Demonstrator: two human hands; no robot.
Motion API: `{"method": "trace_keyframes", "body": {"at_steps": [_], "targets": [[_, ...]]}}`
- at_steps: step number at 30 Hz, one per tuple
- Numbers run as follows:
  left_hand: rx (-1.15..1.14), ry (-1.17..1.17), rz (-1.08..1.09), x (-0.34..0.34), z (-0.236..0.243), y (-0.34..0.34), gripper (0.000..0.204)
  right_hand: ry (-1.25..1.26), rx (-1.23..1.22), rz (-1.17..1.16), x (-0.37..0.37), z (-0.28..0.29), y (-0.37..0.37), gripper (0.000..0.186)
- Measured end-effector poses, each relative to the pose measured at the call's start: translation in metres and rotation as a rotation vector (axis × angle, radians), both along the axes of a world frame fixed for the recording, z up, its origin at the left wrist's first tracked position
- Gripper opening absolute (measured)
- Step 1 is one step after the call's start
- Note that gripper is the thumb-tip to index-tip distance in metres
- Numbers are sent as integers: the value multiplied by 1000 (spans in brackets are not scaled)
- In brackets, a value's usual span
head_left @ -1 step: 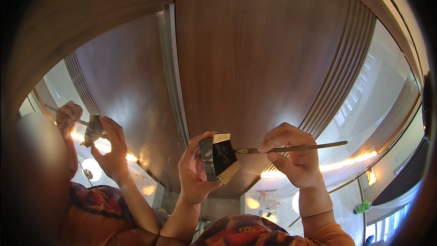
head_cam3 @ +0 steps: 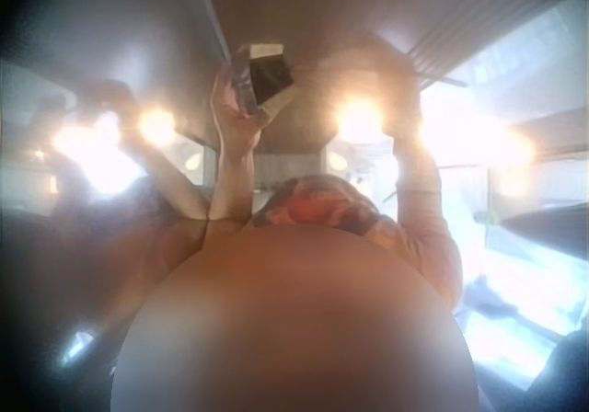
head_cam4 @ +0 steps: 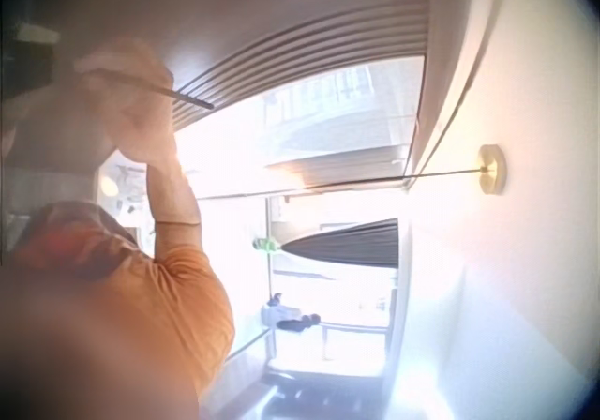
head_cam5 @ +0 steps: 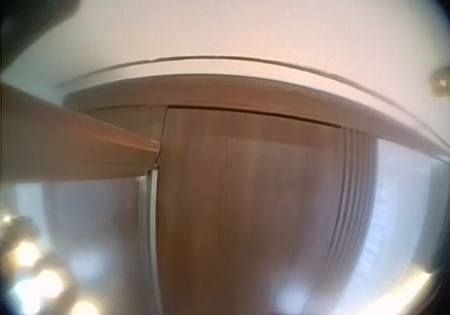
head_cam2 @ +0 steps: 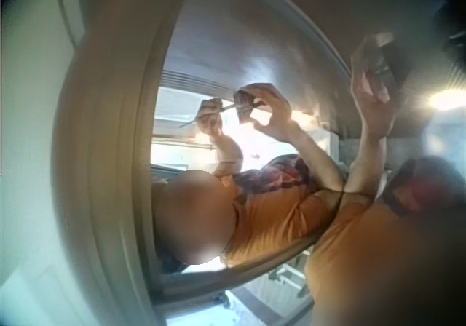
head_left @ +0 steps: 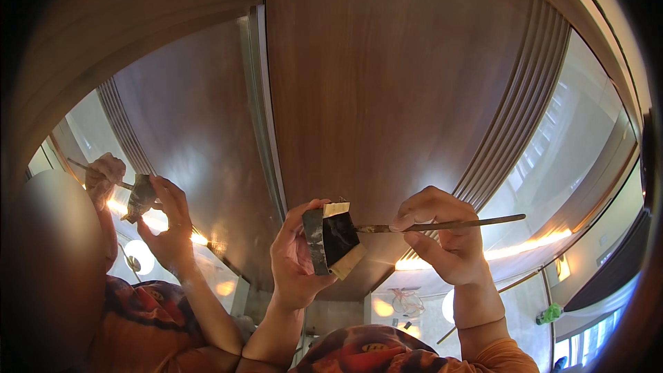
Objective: The person uses a small brush to apply dark paint along the top edge of a wooden wall panel while standing on a ladder. They repeatedly dip the brush into a small paint container and continue painting the trim. Later, the person descends the ladder, walks to a sink, rinses the brush, and returns to the work area.
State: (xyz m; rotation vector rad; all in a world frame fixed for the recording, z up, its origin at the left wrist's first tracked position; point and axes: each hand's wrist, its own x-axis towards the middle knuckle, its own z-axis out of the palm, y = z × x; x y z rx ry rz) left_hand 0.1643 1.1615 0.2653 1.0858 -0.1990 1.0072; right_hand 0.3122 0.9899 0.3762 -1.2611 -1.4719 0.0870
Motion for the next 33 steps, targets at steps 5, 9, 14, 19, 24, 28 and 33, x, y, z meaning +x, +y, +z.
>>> {"method": "trace_keyframes", "body": {"at_steps": [5, 9, 14, 19, 24, 28, 33], "targets": [[107, 8, 53, 2, 0, 2, 93, 0, -42, 24, 1, 3, 0, 24], [76, 22, 27, 0, -1, 0, 92, 16, -28, 28, 1, 4, -2, 28], [140, 35, 78, 0, -4, 1, 93, 10, -59, 22, 1, 5, -3, 27], [149, 12, 70, 3, -6, 4, 93, -3, -60, 46, 2, 9, -6, 27], [98, -4, 39, 2, -6, 1, 94, 17, -50, 43, 4, 10, -6, 25], [77, 55, 65, 0, -2, -2, 89, -7, -12, 82, 5, 8, -2, 26], [106, 46, 68, -2, 2, -2, 90, 75, -9, 56, 4, 9, 2, 25]]}}
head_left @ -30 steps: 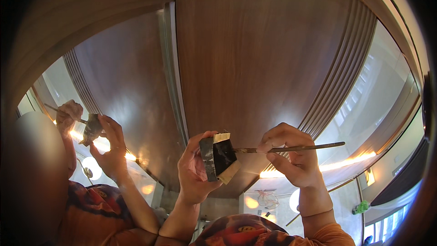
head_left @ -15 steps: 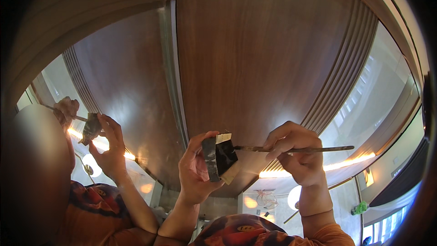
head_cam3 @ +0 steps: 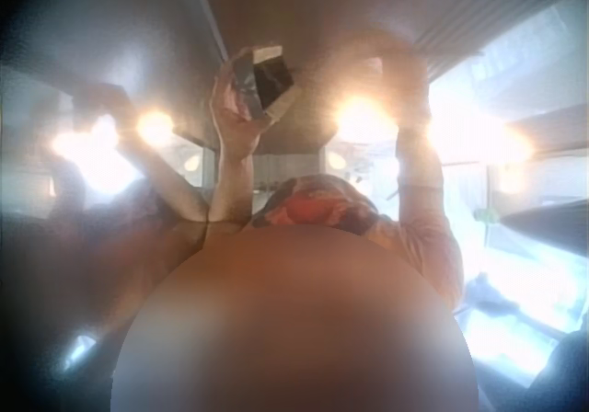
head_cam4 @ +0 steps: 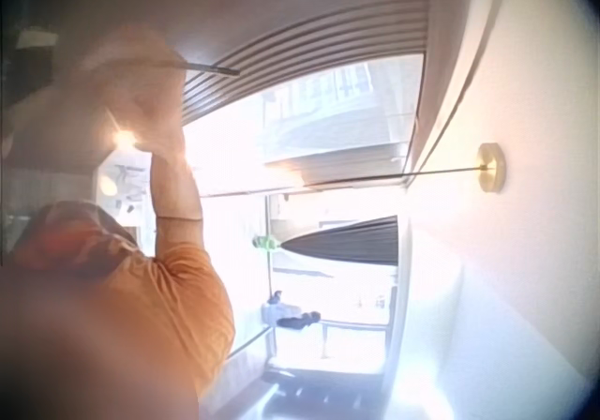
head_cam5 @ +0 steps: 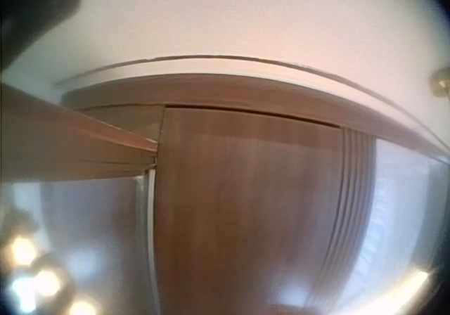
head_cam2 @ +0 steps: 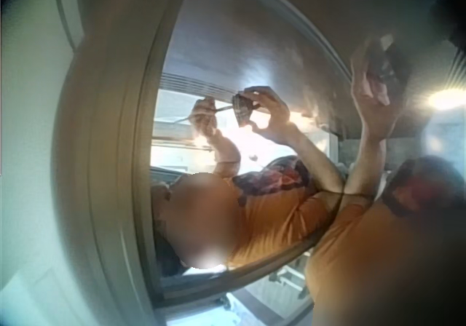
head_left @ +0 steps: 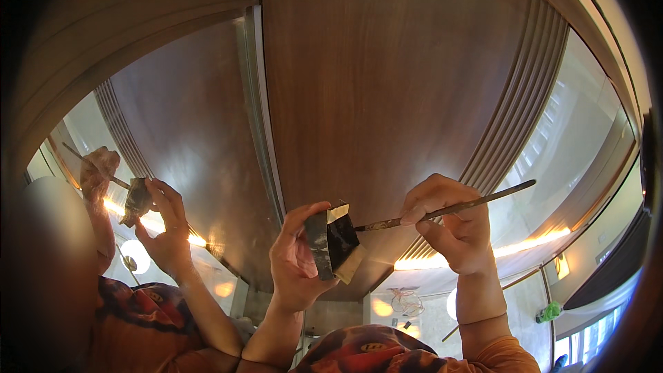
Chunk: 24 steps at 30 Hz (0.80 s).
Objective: The person uses a small brush to apply dark paint along the top edge of a wooden wall panel while standing on a ladder. They repeatedly dip the brush into a small paint container and continue painting the trim. Later, the person descends the ladder, walks to a sink, rinses the brush, and returns to the work area.
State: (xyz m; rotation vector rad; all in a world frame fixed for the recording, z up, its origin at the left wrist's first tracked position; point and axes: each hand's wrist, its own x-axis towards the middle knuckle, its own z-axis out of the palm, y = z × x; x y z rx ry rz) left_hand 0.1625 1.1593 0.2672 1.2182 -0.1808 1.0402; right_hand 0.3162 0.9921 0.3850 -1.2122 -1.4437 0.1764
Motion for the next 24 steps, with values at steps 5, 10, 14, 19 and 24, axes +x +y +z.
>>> {"method": "trace_keyframes", "body": {"at_steps": [5, 10, 14, 19, 24], "targets": [[33, 15, 13, 0, 0, 1, 90, -143, -28, 15, -3, 1, 5, 18], [49, -32, -10, 1, 1, 1, 89, -33, 41, -44, -3, 5, 6, 17], [44, -29, -15, 0, 3, 2, 90, -98, -70, 3, -2, 4, 5, 16], [81, 33, 57, -2, 3, 1, 88, -48, -1, 15, 1, 7, 2, 18], [-10, 117, 60, -3, 12, -6, 79, -163, -3, 19, 2, 18, 2, 19]]}}
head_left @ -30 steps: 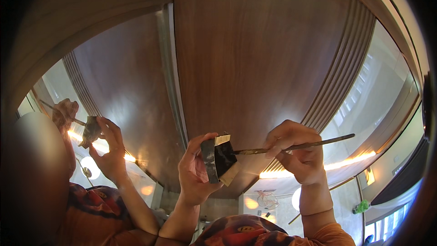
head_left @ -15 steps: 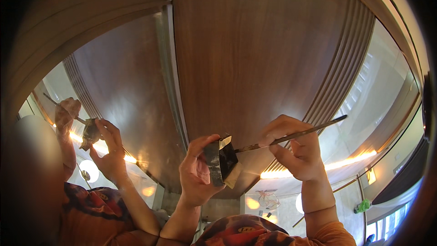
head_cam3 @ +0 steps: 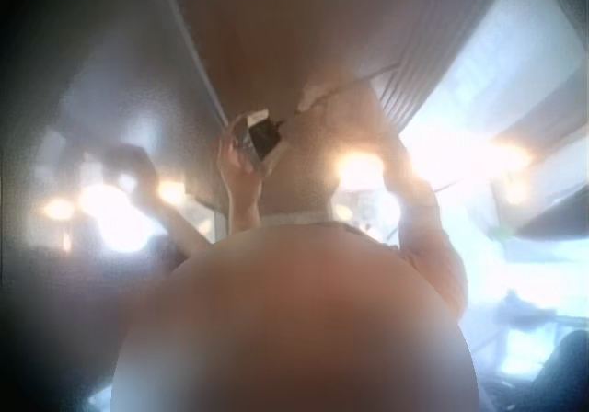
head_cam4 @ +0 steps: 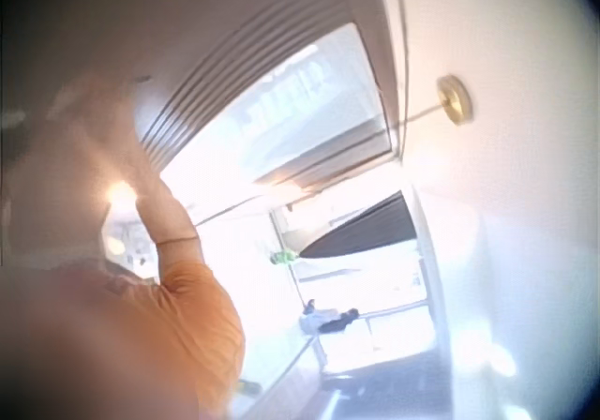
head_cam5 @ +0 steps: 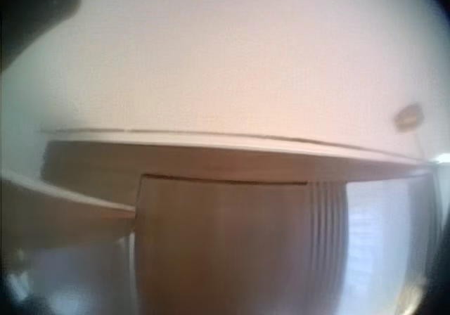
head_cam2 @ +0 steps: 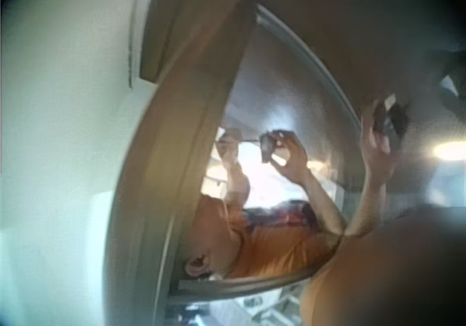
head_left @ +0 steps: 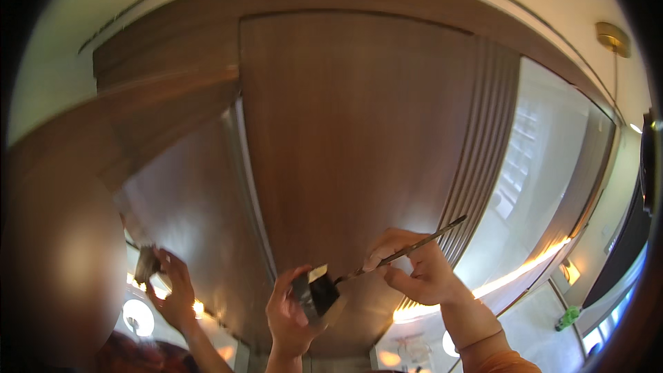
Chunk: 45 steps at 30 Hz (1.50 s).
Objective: The person uses a small brush to apply dark paint along the top edge of a wooden wall panel while standing on a ladder. They repeatedly dip the brush into a small paint container and continue painting the trim. Later, the person descends the ladder, walks to a sink, rinses the brush, and returns to the work area.
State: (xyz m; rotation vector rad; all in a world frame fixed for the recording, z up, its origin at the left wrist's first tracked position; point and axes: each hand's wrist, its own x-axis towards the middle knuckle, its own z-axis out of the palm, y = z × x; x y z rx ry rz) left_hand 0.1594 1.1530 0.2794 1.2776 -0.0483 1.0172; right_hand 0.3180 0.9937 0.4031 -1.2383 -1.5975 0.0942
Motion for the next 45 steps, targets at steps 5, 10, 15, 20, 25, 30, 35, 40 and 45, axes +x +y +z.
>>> {"method": "trace_keyframes", "body": {"at_steps": [5, 10, 15, 20, 25, 30, 35, 40, 45], "targets": [[385, 318, 374, -6, 11, -6, 81, -126, -76, 128, 2, 11, 0, 21], [285, 223, 459, -3, 3, -4, 87, -175, 224, -73, 37, 65, -13, 13], [19, 82, 259, 5, -10, -11, 88, -154, 752, -467, 72, 159, -15, 16], [36, 33, 259, 6, -15, -7, 88, -95, 937, -485, 76, 214, 18, 19], [105, 66, 305, 6, -20, -1, 87, -173, 1043, -470, 75, 235, 61, 17], [45, -141, 225, 8, -22, -3, 84, -165, 1051, -425, 80, 243, 80, 19], [-15, -43, 218, 6, -19, -4, 82, -178, 1096, -419, 82, 249, 92, 18], [29, -17, 261, 4, -18, -3, 78, -145, 1131, -425, 86, 249, 98, 18], [50, 12, 250, 2, -19, -2, 71, -54, 1187, -482, 93, 248, 90, 17]]}}
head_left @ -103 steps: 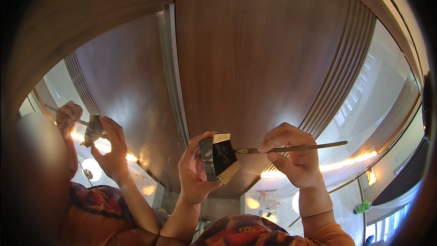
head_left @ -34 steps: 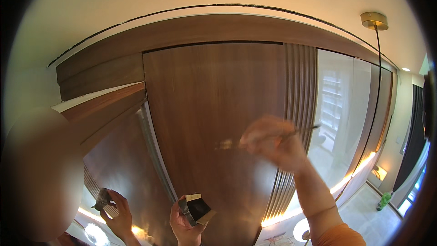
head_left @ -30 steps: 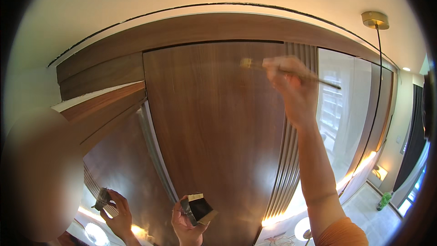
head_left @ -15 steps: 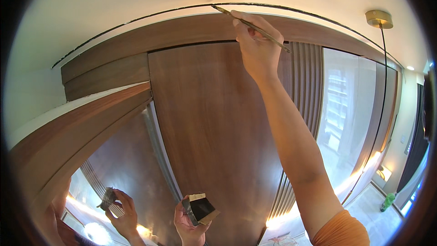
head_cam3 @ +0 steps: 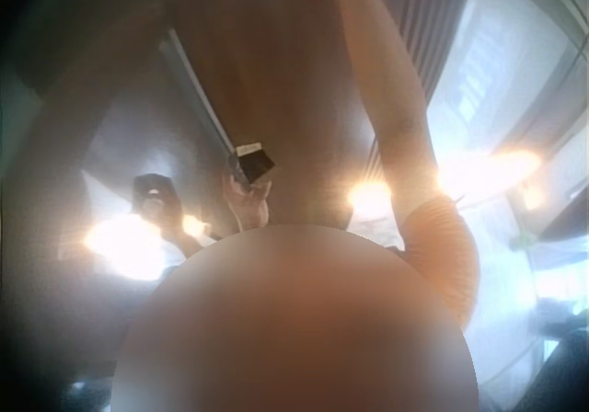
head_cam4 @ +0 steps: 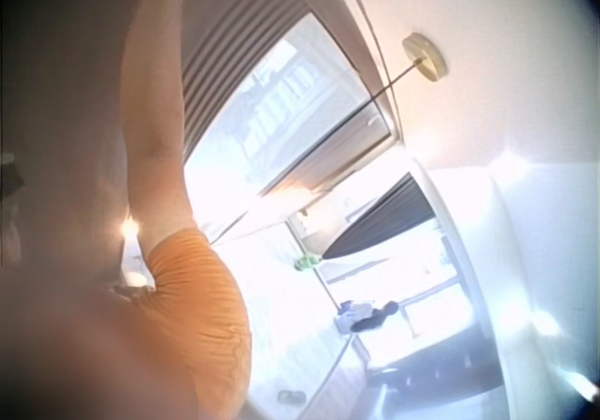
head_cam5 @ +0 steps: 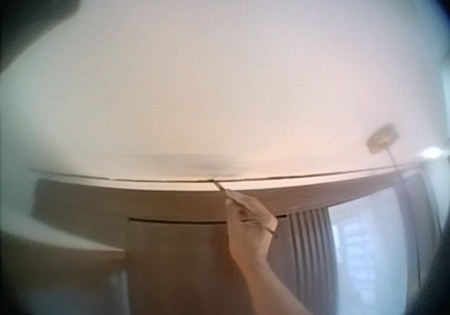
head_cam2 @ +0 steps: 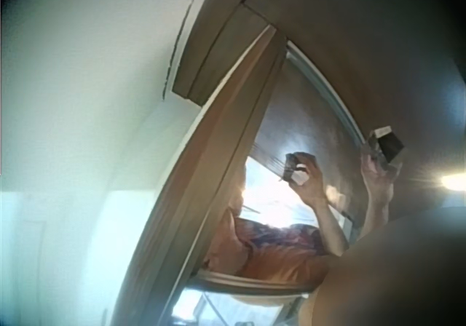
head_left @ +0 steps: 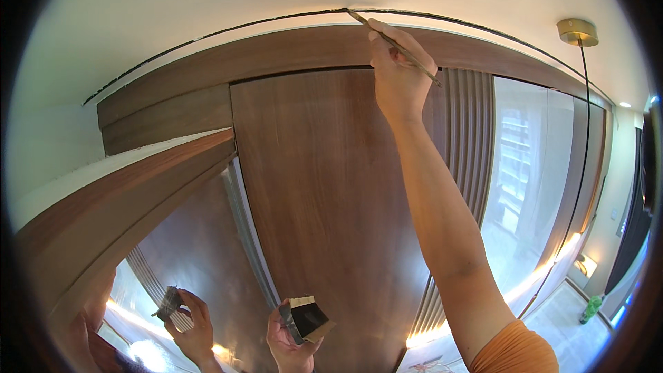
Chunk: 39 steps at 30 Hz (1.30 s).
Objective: The person uses a small brush to apply dark paint along the top edge of a wooden wall panel while standing on a ladder. They repeatedly dip the brush into a small paint container and continue painting the trim. Later, the person descends the ladder, walks to a sink, rinses the brush, and returns to the work area.
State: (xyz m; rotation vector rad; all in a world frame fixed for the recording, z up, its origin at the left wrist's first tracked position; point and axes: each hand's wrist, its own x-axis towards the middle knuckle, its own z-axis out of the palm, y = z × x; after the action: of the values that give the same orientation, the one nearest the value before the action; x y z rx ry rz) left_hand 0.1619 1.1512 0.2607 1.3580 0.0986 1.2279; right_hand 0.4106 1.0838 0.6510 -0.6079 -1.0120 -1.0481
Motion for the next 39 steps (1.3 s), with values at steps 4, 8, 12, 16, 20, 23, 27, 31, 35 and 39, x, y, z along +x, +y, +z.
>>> {"method": "trace_keyframes", "body": {"at_steps": [4, 8, 12, 16, 20, 23, 27, 31, 35, 39], "targets": [[36, 29, 30, -1, 0, 1, 74, 88, 84, -40, 6, -6, -16, 14], [66, 61, 73, -2, 1, 0, 77, 118, 221, -152, 7, -15, -15, 16], [107, 105, 126, -5, 4, -4, 80, 13, 241, -268, 0, -16, 4, 17], [162, 162, 184, -8, 4, -10, 84, -67, 199, -216, -17, -14, 30, 20], [173, 165, 210, -12, 3, -10, 86, -110, 137, -97, -37, -12, 56, 21], [159, 122, 221, -18, 8, -1, 85, -129, 63, -7, -48, -11, 68, 20], [143, 32, 233, -36, 20, 17, 85, -188, 7, -27, -61, -7, 79, 20], [133, -137, 248, -59, 34, 44, 84, -238, -58, -31, -64, -3, 79, 20], [134, -309, 220, -79, 48, 70, 83, -192, -49, -19, -55, -4, 64, 21], [140, -385, 75, -80, 54, 76, 82, -168, 38, -87, -35, -5, 40, 19]]}}
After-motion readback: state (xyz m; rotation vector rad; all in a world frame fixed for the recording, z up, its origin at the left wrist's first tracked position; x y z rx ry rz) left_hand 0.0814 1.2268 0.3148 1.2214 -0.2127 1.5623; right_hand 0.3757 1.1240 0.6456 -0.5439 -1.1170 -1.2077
